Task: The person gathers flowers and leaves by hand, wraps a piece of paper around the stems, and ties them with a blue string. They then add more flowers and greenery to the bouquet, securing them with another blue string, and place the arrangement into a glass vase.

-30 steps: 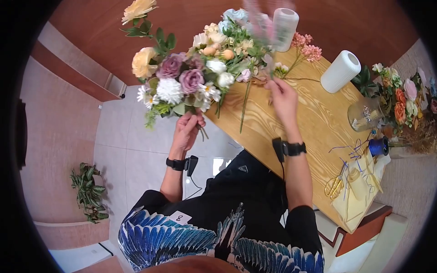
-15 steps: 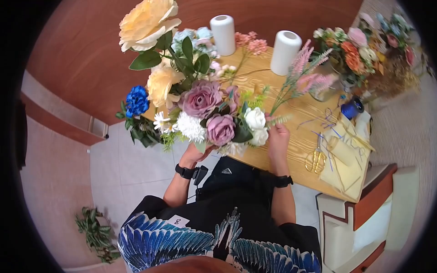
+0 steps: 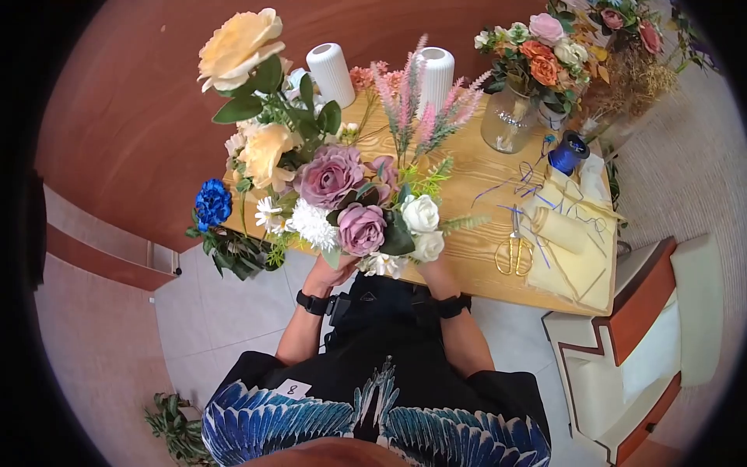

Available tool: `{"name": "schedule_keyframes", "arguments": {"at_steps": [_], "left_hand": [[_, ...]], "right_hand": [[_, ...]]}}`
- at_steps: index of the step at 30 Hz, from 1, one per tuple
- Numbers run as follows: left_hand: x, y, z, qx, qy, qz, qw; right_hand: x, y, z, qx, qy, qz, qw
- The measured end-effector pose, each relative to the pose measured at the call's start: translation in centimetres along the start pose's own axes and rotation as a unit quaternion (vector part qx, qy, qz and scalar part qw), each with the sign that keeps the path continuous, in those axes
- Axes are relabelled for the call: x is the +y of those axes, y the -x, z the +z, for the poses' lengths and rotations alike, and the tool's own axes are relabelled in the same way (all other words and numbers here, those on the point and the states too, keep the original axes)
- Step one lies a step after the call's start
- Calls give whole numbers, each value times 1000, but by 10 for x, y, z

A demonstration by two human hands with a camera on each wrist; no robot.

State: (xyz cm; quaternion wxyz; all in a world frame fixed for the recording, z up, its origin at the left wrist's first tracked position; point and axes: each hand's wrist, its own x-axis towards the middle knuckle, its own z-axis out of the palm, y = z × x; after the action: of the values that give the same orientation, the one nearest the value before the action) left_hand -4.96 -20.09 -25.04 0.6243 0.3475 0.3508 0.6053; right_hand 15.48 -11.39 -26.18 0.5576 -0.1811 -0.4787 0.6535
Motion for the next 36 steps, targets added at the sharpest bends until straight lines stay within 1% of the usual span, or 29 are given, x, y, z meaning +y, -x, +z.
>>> {"name": "schedule_keyframes", "arguments": {"at_steps": [1, 2, 4, 5, 6, 8, 9, 10, 12, 13, 14, 16, 18, 20, 22, 24, 25, 26, 28, 31, 32, 35, 36], "left_hand": [[6, -2, 3, -21, -40, 24, 999], [11, -1, 8, -23, -41, 22, 999], [15, -1, 18, 16, -35, 23, 999], [19, 0, 7, -29, -41, -26, 998], [13, -2, -1, -31, -41, -27, 998], [4, -5, -12, -36, 3, -42, 998], [1, -6, -12, -49, -3, -19, 999], [-1, -6, -13, -51, -4, -22, 998], [9, -7, -3, -39, -17, -34, 999], [9, -8, -4, -41, -19, -37, 998], [8, -8, -7, -40, -18, -46, 998], [3, -8, -10, -35, -14, -59, 998], [5, -10, -10, -34, -6, -50, 998], [7, -10, -10, -36, -25, -32, 998], [8, -12, -12, -36, -38, -41, 998], [16, -14, -1, -14, -44, -22, 999], [17, -13, 8, -9, -25, 2, 1000], [18, -14, 9, -9, -25, 4, 1000], [18, -13, 11, 4, 5, 1, 1000], [26, -11, 21, 24, 2, -11, 1000], [25, -11, 19, 26, 3, -9, 1000], [21, -16, 10, 11, -21, 1, 1000], [18, -16, 6, -9, -8, 0, 1000]], "right_hand": [[3, 1, 4, -3, 36, -9, 999], [5, 2, 9, -6, 72, -16, 997], [9, 5, 17, -9, 146, -31, 989], [10, 5, 19, -12, 184, -38, 982], [11, 5, 22, -16, 221, -45, 974], [12, 7, 25, -21, 294, -56, 954], [13, 3, 26, -21, 271, -45, 961], [10, 7, 26, -17, 270, -45, 962], [-32, 6, 51, 28, 335, 106, 936], [-40, 3, 57, 27, 342, 120, 932], [-33, 4, 52, 33, 341, 122, 932], [-17, 7, 39, 2, 356, 34, 934], [-15, 3, 38, -12, 366, 32, 930], [-14, 0, 39, -21, 350, 13, 936], [-18, -6, 45, -11, 352, 11, 936], [-26, -14, 58, -4, 352, 10, 936], [-28, -17, 63, 26, 292, 47, 955], [-30, -19, 65, 57, 230, 83, 968], [-30, -17, 65, 49, 231, 77, 969], [-17, -16, 56, 47, 348, 16, 936], [-14, -15, 55, 45, 348, 16, 936], [-3, -13, 51, 99, 242, 77, 962], [2, -14, 47, 97, 242, 77, 962]]}}
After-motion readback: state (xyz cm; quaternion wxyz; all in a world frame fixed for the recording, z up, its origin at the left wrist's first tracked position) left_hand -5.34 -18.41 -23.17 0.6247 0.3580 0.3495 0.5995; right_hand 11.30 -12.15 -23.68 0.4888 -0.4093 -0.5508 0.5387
